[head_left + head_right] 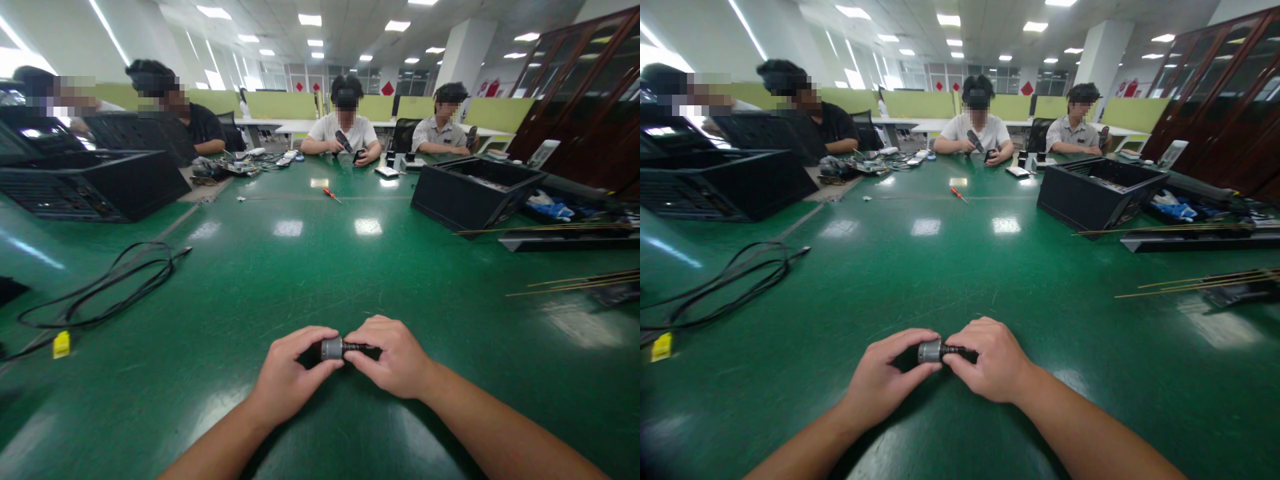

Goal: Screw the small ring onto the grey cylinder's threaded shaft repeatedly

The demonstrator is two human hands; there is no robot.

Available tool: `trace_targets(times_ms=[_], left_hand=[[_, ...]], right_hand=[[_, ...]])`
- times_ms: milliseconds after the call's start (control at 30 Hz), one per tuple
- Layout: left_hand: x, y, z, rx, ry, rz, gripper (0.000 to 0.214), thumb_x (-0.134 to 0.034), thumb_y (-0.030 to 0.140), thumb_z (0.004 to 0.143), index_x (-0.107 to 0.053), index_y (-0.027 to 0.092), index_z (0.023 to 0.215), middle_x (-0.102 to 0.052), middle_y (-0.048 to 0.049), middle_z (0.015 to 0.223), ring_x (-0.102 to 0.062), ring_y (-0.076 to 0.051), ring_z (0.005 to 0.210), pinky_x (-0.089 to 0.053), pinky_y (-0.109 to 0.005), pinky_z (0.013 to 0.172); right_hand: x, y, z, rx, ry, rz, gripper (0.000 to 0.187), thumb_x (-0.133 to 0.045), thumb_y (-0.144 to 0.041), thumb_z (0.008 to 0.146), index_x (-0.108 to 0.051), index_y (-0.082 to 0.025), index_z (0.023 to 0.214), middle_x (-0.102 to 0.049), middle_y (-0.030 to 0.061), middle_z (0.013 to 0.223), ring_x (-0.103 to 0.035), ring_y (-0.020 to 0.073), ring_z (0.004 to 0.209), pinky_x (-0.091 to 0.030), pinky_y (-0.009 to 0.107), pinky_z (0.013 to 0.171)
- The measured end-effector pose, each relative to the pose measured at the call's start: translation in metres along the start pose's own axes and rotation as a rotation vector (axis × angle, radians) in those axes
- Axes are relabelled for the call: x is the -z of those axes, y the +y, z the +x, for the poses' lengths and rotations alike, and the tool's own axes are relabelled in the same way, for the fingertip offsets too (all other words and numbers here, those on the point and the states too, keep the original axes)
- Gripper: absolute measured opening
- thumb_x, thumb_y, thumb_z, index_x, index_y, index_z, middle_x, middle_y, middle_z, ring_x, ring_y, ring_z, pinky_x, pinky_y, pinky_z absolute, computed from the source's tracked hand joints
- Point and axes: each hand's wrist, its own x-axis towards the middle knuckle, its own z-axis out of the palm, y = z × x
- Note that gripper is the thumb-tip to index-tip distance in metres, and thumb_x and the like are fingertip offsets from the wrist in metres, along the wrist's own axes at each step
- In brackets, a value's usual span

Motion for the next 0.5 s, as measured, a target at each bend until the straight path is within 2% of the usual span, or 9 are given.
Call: trace_targets(times_ms=[500], left_hand=[[0.0003, 0.0025, -0.0003, -0.001, 0.011, -0.002, 0.031, -0.082, 0.021, 0.076, -0.071, 0.025, 0.105, -0.077, 0.0001, 0.095, -0.073, -0.016, 0.085, -0.058, -0.024, 0.08]], right_hand=[[0.0019, -0.0014, 0.0005, 0.009, -0.01, 0.001, 0.008, -0.067, -0.023, 0.089, -0.074, -0.021, 0.093, -0.077, 0.002, 0.082, -0.067, 0.0181, 0.07, -0.045, 0.031, 0.072]])
